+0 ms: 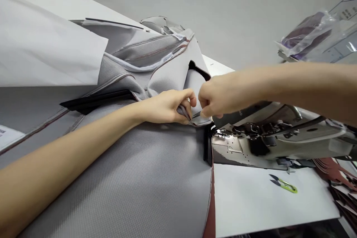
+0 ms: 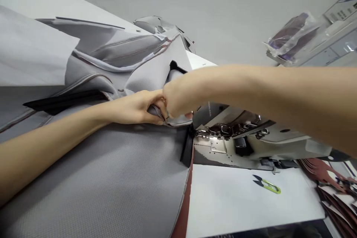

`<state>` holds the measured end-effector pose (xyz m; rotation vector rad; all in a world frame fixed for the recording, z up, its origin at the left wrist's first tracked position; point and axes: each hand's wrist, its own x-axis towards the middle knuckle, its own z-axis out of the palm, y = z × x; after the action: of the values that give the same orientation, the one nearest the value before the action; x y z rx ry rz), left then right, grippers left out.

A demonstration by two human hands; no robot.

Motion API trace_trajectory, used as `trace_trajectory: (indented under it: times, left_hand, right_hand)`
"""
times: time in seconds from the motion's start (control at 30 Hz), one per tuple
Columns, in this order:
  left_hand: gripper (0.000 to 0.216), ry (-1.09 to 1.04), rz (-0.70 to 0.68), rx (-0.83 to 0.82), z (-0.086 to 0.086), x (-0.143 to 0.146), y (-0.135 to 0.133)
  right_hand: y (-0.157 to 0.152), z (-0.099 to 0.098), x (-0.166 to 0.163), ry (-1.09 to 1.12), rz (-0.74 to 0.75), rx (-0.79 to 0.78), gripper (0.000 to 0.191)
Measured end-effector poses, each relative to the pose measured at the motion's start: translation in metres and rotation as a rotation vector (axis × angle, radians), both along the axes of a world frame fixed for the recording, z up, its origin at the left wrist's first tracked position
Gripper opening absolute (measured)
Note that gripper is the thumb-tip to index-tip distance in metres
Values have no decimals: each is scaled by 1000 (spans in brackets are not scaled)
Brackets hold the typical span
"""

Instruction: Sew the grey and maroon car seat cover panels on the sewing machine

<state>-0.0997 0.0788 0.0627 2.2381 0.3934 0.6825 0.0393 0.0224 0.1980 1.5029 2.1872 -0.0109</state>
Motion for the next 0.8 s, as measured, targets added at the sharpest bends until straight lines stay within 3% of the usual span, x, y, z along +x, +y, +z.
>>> trace_trajectory:
  times: [0.13, 0.3, 0.43, 0.6, 0.8]
  left_hand:
    - [39, -33, -35, 15, -4, -1, 4]
    - [38, -14, -5, 34, -5, -2, 4]
    - [38, -22, -22, 46, -3, -1, 3]
    - [46, -61, -44, 49, -1, -1, 2]
    - [42, -52, -15, 65, -2, -1, 1]
  right_hand:
    - [11, -4, -28, -135, -143, -50, 64]
    - [29, -5, -22, 31, -455, 275, 66]
    - [48, -6, 0, 144, -393, 211, 66]
    - [80, -22, 9, 444, -433, 534, 62]
    - [112, -43, 6, 390, -564, 620, 57]
